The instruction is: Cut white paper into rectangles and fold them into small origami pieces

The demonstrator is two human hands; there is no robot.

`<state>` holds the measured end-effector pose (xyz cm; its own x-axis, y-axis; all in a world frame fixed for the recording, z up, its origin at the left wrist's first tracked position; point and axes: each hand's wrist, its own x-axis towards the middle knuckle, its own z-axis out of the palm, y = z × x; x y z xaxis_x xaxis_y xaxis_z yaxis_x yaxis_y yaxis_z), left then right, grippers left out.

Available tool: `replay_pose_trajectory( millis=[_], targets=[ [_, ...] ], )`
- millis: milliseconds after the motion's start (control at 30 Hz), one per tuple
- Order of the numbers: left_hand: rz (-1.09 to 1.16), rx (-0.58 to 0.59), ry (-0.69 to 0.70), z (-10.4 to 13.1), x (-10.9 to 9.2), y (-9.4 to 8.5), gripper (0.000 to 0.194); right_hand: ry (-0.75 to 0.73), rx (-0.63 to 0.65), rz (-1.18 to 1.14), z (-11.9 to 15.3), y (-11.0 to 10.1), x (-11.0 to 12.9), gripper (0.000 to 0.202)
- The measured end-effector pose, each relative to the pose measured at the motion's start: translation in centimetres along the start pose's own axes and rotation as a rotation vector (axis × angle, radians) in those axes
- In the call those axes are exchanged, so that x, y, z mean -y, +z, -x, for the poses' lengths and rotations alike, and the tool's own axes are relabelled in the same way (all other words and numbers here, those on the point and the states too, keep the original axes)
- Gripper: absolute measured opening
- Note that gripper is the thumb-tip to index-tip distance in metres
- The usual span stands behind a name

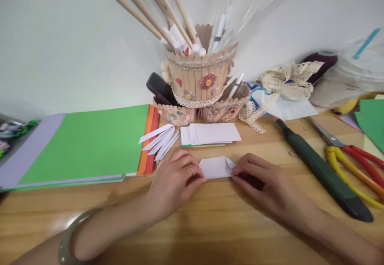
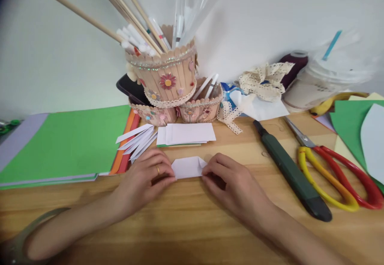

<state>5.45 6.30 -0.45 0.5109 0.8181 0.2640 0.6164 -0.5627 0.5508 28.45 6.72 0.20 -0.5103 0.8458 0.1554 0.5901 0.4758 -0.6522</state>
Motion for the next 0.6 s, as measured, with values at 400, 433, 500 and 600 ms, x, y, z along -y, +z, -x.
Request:
replay_pose_trajectory(
  millis=[400, 433, 500, 600],
  targets=[
    [-0.035, -0.002, -0.151, -0.1, -1.5, 0.4, 0.012, -0.02, 0.054, 0.212, -0.5, 0.5, -0.2, 0.017],
    [-0.048, -0.005, -0.168, -0.1, -1.5, 0.4, 0.012, -0.021, 0.051, 0.226, -0.6, 0.5, -0.2, 0.017],
    [-0.064, -0.002, -0.201, -0.1, -1.6, 0.5, 0.012, -0.018, 0.048, 0.256, -0.7, 0.5, -0.2, 0.017],
    [-0.06, 0.015, -0.23, -0.2, -1.5, 0.6, 0.012, -0.022, 0.046, 0.295, -0.8, 0.6, -0.2, 0.017]
  ],
)
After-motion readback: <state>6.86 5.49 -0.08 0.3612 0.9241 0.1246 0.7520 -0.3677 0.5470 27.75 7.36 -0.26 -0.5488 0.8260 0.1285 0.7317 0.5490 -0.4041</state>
